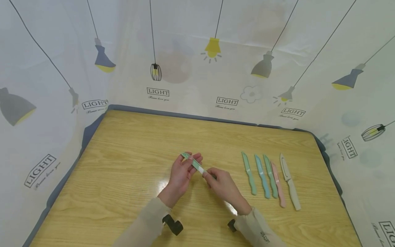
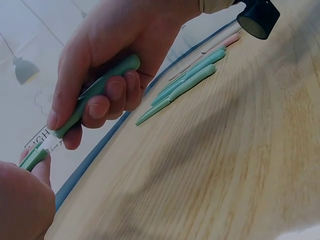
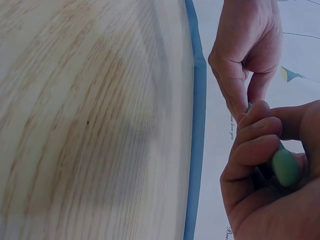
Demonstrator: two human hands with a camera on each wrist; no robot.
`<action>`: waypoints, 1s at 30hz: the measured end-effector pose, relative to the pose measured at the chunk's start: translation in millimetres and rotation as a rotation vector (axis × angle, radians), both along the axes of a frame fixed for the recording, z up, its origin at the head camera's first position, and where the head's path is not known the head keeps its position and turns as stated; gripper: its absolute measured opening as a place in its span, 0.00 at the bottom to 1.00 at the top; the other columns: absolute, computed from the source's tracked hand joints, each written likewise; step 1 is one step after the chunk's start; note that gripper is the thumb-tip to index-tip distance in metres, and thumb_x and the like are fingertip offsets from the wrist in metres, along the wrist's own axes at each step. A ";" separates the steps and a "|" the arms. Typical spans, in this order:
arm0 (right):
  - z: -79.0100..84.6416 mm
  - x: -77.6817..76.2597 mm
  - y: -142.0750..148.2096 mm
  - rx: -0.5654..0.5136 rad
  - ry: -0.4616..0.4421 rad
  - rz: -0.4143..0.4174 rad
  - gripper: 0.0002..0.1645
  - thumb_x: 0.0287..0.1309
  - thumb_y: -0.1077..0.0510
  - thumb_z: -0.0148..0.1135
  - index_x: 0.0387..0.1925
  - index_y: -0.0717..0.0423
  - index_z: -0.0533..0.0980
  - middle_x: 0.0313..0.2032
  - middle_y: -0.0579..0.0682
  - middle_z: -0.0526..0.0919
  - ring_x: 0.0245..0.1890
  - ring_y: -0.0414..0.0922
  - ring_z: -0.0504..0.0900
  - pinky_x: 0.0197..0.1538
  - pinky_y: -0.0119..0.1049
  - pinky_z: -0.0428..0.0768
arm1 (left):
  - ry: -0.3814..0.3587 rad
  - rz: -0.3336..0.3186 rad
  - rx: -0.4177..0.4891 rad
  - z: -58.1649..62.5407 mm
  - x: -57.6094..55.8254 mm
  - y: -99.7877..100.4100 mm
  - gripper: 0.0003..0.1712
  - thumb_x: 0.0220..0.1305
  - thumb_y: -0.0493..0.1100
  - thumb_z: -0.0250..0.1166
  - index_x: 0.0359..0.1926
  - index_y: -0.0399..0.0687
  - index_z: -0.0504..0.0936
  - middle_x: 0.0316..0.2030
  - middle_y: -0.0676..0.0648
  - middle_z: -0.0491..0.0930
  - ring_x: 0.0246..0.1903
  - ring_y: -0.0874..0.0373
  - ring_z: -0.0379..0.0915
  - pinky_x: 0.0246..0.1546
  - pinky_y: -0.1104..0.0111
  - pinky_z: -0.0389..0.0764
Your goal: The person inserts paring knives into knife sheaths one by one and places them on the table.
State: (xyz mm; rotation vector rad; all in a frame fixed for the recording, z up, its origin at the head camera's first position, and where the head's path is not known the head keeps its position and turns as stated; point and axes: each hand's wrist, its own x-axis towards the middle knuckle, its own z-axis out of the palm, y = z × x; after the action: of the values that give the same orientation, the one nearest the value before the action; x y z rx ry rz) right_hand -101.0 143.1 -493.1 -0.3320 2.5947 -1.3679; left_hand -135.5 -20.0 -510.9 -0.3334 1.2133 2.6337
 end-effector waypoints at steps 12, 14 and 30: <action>0.0 -2.3 -1.4 0.022 -0.010 -0.001 0.22 0.71 0.48 0.50 0.33 0.62 0.78 0.16 0.42 0.72 0.11 0.35 0.60 0.14 0.25 0.58 | 0.018 -0.037 0.005 -5.4 4.1 7.2 0.22 0.73 0.38 0.51 0.61 0.30 0.56 0.55 0.32 0.75 0.54 0.47 0.75 0.54 0.62 0.76; -0.2 -2.8 -1.8 0.025 -0.002 -0.001 0.22 0.71 0.48 0.51 0.32 0.63 0.78 0.16 0.42 0.72 0.11 0.35 0.60 0.14 0.25 0.58 | 0.018 -0.037 0.001 -6.3 4.6 8.0 0.24 0.73 0.38 0.51 0.62 0.29 0.55 0.56 0.32 0.75 0.55 0.47 0.75 0.55 0.62 0.76; -8.6 -10.4 3.0 0.371 0.250 0.014 0.10 0.60 0.48 0.63 0.35 0.49 0.82 0.24 0.36 0.77 0.21 0.35 0.71 0.24 0.29 0.74 | -0.059 0.072 -0.009 -7.7 3.0 9.7 0.24 0.71 0.32 0.52 0.64 0.31 0.56 0.54 0.29 0.76 0.52 0.43 0.76 0.53 0.59 0.77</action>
State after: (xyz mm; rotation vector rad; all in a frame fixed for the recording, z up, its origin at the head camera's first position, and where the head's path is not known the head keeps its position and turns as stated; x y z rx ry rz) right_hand -111.4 146.0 -501.7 -0.4849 2.9674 -0.8580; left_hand -132.6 -10.2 -518.6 -0.4613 1.2166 2.6591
